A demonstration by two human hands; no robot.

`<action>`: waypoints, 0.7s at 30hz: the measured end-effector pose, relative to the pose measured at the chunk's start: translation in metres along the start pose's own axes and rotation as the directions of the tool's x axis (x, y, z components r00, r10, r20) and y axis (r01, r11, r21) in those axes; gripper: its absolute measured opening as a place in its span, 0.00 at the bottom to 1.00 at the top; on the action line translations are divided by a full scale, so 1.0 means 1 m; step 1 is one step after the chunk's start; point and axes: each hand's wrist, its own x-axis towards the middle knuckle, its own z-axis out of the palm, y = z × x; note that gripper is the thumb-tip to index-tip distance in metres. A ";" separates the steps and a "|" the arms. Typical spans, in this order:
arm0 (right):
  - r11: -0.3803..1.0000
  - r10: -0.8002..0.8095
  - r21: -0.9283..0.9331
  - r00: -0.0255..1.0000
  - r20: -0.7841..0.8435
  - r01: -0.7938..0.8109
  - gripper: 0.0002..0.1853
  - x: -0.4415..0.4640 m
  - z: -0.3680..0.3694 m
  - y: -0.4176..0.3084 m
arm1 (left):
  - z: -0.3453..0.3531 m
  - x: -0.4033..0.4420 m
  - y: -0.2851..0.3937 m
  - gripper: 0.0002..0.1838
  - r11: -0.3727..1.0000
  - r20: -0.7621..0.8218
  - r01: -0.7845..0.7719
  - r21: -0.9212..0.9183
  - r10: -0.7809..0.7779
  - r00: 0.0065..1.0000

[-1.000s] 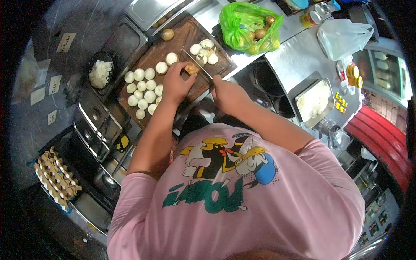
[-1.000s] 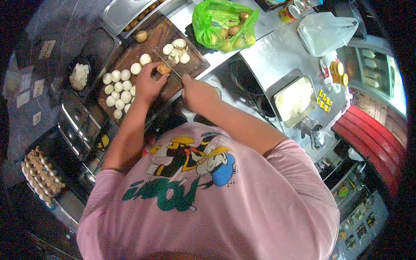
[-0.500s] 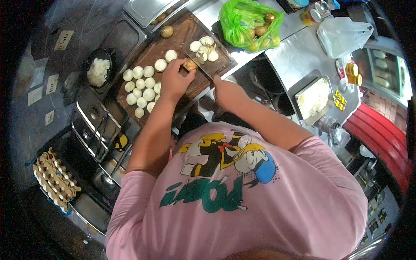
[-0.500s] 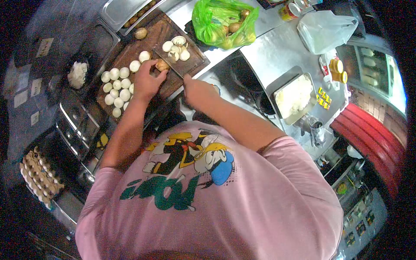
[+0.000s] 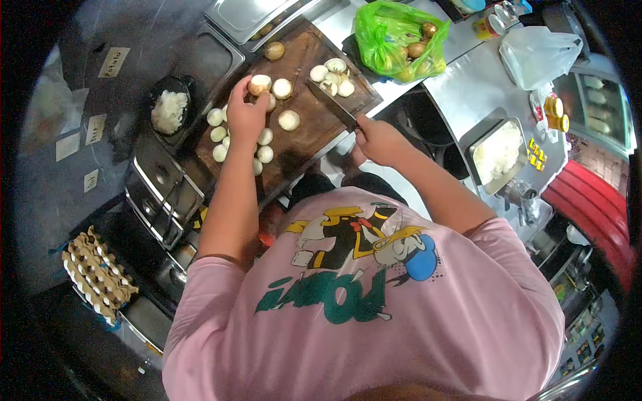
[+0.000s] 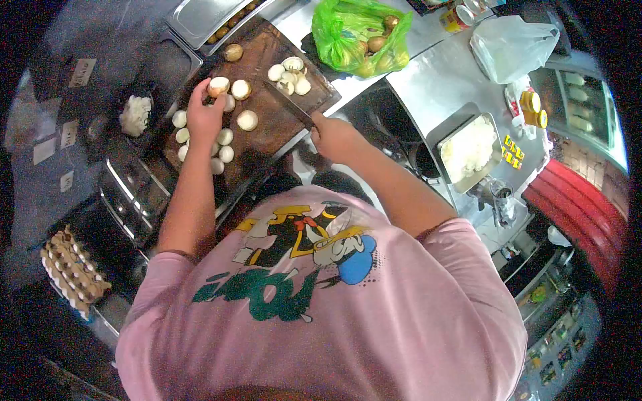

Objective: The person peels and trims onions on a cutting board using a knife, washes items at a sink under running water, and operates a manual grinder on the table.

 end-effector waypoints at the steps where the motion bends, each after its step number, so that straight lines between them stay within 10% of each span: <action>1: 1.000 -0.010 0.003 1.000 -0.023 0.010 0.11 0.000 0.000 -0.001 | 0.002 0.003 -0.011 0.31 0.999 -0.004 0.040 -0.010 -0.040 0.999; 6: 1.000 0.025 -0.001 1.000 -0.009 -0.025 0.10 0.000 0.000 -0.004 | -0.004 0.012 0.014 0.31 0.970 0.071 0.066 0.236 -0.085 0.994; 8: 0.999 0.035 -0.021 0.999 -0.015 -0.036 0.10 -0.003 0.002 -0.009 | 0.001 0.023 0.015 0.30 0.896 0.039 -0.344 0.281 0.348 0.937; 12: 0.996 0.071 -0.045 0.997 -0.006 -0.071 0.12 -0.009 0.000 -0.013 | 0.024 0.046 0.057 0.34 0.868 0.212 -0.189 0.459 0.099 0.972; 21: 0.996 0.088 -0.016 0.995 -0.048 -0.089 0.09 -0.017 0.001 -0.011 | 0.052 0.069 0.054 0.30 0.857 0.223 -0.186 0.480 0.086 0.971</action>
